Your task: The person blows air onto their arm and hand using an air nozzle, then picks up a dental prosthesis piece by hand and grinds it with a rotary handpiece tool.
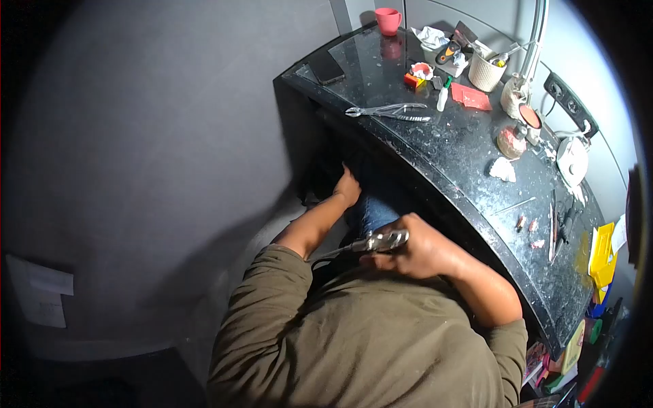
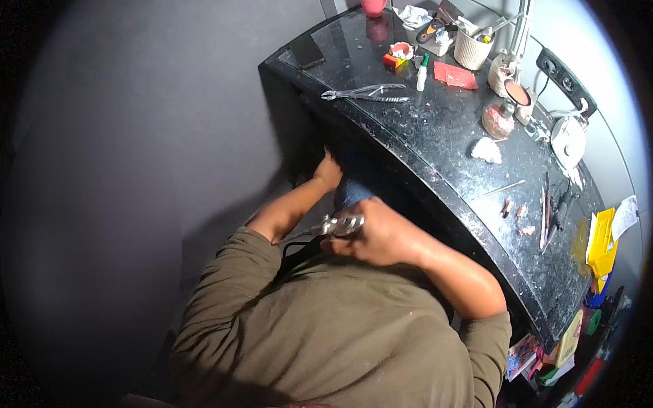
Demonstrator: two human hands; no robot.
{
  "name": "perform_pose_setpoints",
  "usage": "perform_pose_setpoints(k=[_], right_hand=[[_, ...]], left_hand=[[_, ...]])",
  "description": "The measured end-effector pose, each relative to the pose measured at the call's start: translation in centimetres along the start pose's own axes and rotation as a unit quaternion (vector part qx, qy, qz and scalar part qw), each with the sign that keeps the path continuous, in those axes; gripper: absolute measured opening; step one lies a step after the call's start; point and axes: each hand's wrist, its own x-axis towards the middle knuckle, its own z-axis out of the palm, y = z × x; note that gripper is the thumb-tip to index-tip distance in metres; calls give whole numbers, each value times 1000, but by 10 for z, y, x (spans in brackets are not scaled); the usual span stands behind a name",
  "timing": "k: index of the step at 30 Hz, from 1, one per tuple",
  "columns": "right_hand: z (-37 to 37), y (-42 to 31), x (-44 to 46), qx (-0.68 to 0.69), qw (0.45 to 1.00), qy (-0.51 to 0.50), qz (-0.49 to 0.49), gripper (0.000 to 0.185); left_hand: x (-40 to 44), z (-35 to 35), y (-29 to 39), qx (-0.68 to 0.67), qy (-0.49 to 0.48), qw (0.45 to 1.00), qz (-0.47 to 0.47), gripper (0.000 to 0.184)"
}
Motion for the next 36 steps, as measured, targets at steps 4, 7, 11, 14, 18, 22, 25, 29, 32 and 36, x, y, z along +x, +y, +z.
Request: perform_pose_setpoints(k=[4,7,11,14,18,22,25,29,32,36], right_hand=[[9,7,3,74,997,9,15,11],[6,2,13,-92,993,67,-17,17],[10,0,4,-137,981,113,-73,13],[-9,12,10,-136,984,-4,116,27],[-19,40,-42,-168,958,95,211,39],[-35,42,-122,-25,968,221,118,29],[-35,32,-178,-75,918,385,65,43],[-27,9,-229,-248,828,499,68,93],[-5,-36,-256,-328,754,554,131,117],[46,-73,-330,-427,656,494,378,112]], left_hand=[[-2,-17,-9,46,-49,997,45,40],[-21,-16,11,44,-117,987,98,39],[-10,3,15,64,-42,991,112,36],[-15,-14,-11,-64,-71,995,-2,35],[-32,-26,-35,-319,-136,933,-95,37],[-103,-127,-51,-328,-26,942,60,34],[-137,-236,-33,-596,170,745,246,38],[-134,-373,50,-487,422,593,483,90],[-130,-419,122,-562,297,465,616,91],[-153,-458,174,-662,38,357,658,75]])
